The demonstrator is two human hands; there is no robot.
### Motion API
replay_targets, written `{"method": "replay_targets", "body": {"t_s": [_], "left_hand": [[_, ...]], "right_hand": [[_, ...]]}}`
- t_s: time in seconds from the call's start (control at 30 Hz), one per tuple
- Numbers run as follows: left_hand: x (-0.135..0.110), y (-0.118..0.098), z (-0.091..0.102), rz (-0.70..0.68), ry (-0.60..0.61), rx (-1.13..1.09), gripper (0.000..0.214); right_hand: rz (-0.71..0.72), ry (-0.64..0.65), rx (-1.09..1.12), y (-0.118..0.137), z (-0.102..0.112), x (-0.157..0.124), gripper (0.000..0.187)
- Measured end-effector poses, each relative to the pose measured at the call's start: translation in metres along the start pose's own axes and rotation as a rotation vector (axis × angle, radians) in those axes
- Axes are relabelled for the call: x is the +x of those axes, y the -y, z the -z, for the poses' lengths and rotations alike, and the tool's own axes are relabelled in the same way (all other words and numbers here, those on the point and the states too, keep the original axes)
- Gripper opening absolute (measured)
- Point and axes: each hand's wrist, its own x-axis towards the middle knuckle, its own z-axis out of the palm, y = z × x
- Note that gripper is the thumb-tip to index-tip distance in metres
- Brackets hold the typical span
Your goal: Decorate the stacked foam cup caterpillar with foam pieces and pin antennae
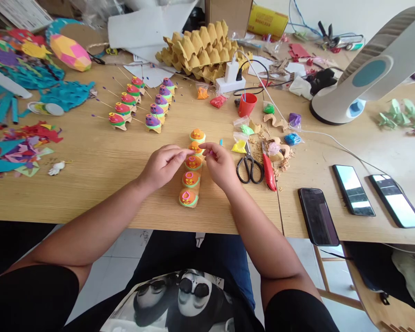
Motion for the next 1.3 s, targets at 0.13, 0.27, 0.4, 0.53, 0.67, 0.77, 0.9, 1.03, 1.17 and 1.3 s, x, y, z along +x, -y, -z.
{"method": "replay_targets", "body": {"t_s": [0.13, 0.27, 0.4, 0.53, 0.67, 0.77, 0.9, 1.03, 1.17, 1.3], "left_hand": [[-0.0001, 0.0002, 0.0012, 0.015, -0.072, -0.026, 0.042], [-0.0013, 0.0005, 0.0038, -0.010, -0.102, 0.104, 0.048], [-0.0030, -0.0021, 0.0047, -0.050, -0.114, 0.207, 0.049], [-0.0044, -0.0055, 0.0042, -0.063, -0.105, 0.253, 0.051], [-0.0053, -0.0074, 0.0034, -0.077, -0.094, 0.240, 0.051], [-0.0058, -0.0078, 0.0032, -0.096, -0.084, 0.233, 0.049], [-0.0062, -0.0074, 0.0037, -0.107, -0.093, 0.249, 0.048], [-0.0061, -0.0068, 0.0041, -0.105, -0.093, 0.265, 0.048], [-0.0050, -0.0055, 0.0048, -0.105, -0.079, 0.239, 0.047], [-0.0033, -0.0035, 0.0058, -0.062, -0.150, 0.174, 0.045]], "right_hand": [[-0.011, 0.044, -0.035, -0.0033, -0.0013, 0.0005, 0.032], [0.083, 0.072, -0.217, -0.0020, -0.0025, -0.0015, 0.038], [0.155, 0.082, -0.301, 0.0006, -0.0031, -0.0038, 0.040], [0.178, 0.077, -0.333, 0.0014, -0.0026, -0.0047, 0.041], [0.178, 0.091, -0.343, 0.0014, -0.0017, -0.0048, 0.041], [0.185, 0.090, -0.355, 0.0009, -0.0011, -0.0047, 0.041], [0.179, 0.088, -0.366, -0.0006, -0.0014, -0.0044, 0.040], [0.120, 0.030, -0.280, -0.0025, -0.0026, -0.0034, 0.034], [-0.011, 0.008, -0.062, -0.0007, -0.0022, -0.0013, 0.022], [-0.093, -0.048, 0.058, 0.0048, 0.0009, 0.0005, 0.024]]}}
